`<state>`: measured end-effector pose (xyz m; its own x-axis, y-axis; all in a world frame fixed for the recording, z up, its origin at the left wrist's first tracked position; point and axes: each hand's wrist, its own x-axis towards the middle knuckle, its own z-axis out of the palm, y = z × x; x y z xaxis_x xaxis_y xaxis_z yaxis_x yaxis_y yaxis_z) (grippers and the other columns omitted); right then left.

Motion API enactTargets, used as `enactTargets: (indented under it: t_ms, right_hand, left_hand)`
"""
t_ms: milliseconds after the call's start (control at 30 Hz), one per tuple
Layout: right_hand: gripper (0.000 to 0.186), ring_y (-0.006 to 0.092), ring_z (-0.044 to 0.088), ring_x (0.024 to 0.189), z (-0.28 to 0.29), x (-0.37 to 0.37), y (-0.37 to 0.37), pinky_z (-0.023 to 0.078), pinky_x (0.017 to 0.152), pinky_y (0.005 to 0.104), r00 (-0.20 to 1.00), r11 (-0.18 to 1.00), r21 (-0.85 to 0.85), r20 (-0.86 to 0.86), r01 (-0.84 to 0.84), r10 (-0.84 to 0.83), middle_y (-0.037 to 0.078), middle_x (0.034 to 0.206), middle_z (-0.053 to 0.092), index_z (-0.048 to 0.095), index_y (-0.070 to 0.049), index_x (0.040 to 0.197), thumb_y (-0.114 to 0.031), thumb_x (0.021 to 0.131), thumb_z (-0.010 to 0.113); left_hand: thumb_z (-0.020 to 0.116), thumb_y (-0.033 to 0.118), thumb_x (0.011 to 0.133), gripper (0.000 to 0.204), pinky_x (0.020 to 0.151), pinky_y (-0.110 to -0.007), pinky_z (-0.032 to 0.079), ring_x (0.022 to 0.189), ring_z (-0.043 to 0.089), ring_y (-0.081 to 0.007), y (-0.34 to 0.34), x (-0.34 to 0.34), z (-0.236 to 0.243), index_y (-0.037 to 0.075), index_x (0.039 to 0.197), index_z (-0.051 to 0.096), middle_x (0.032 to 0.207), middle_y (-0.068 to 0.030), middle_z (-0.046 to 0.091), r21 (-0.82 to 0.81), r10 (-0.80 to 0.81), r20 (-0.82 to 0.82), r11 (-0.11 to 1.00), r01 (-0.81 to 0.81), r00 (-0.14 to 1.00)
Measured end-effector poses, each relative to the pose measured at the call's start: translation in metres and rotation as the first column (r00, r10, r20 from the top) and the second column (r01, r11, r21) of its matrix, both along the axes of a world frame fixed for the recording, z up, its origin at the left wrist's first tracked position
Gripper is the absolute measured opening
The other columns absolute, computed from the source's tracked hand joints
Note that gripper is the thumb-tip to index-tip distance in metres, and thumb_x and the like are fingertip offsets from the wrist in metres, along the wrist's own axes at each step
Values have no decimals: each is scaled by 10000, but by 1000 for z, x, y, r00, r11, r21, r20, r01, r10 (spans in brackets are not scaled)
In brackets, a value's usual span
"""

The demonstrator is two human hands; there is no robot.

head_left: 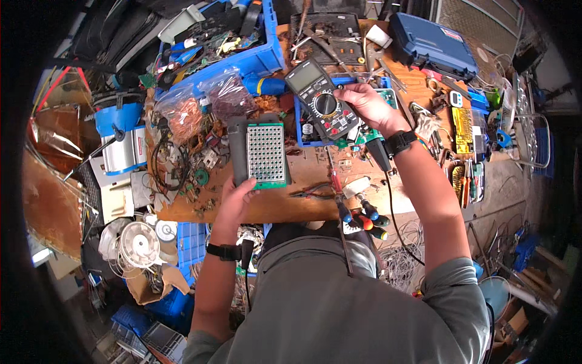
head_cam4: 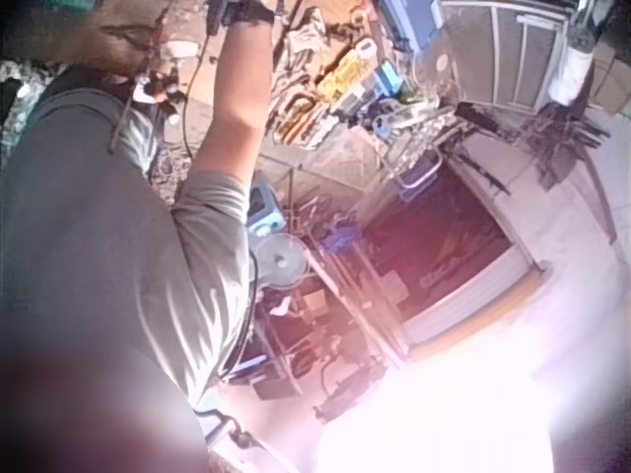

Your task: The recorder is repairing a multimeter by removing the internal PCB and inspecting components.

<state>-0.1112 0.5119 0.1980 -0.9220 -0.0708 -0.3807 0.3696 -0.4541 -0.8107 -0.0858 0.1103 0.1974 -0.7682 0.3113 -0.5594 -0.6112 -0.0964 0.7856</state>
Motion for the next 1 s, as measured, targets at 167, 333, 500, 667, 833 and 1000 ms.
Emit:
enactTargets:
  t_ms: [167, 333, 500, 667, 833, 1000]
  right_hand:
    - [212, 161, 706, 805, 3, 45, 19, 589, 764, 300, 995, 969, -227, 47, 96, -87, 86, 939, 729, 681, 14, 1012, -186, 942, 677]
    - [125, 113, 674, 799, 1, 92, 24, 550, 757, 257, 966, 928, -268, 51, 258, -254, 26, 901, 711, 685, -24, 969, -145, 938, 680]
    - [124, 74, 628, 812, 0, 145, 39, 496, 748, 214, 886, 873, -155, 83, 463, -455, -6, 896, 690, 672, -57, 949, -181, 946, 675]
    - [123, 91, 627, 802, -22, 208, 38, 503, 740, 242, 760, 755, -99, 144, 649, -634, 1, 916, 680, 662, -73, 935, -195, 954, 658]
    - [187, 142, 683, 860, -49, 270, 18, 572, 795, 316, 697, 683, -147, 231, 715, -679, 44, 985, 705, 650, -44, 1065, -196, 957, 644]
    - [171, 132, 684, 814, -30, 290, -11, 574, 758, 307, 671, 665, -123, 257, 736, -695, 34, 938, 710, 662, -46, 1000, -211, 966, 633]
  left_hand:
    - [675, 92, 898, 345, 752, -301, 531, 936, 635, -156, 40, -16, 10, 50, 1222, 564, 1067, -41, 669, -26, -65, -24, 998, 64, 998]
    - [699, 121, 890, 311, 753, -290, 510, 924, 620, -136, 74, -35, 2, 68, 1176, 591, 1066, -28, 668, -22, -185, -99, 983, 184, 978]
    - [688, 120, 898, 281, 752, -289, 509, 899, 624, -130, 100, -51, 5, 67, 1159, 598, 1046, -28, 669, -28, -197, -132, 980, 195, 971]
    - [672, 101, 903, 226, 733, -280, 514, 874, 632, -133, 89, -66, 2, 63, 1118, 613, 1025, -34, 674, 2, -136, -124, 991, 137, 983]
    - [678, 96, 899, 206, 727, -279, 512, 871, 637, -135, 72, -84, -3, 71, 1096, 621, 1024, -35, 681, 17, -51, -133, 998, 54, 990]
    - [685, 85, 893, 206, 729, -283, 510, 890, 638, -134, 83, -88, -7, 76, 1091, 625, 1035, -37, 682, 85, -96, -104, 991, 105, 990]
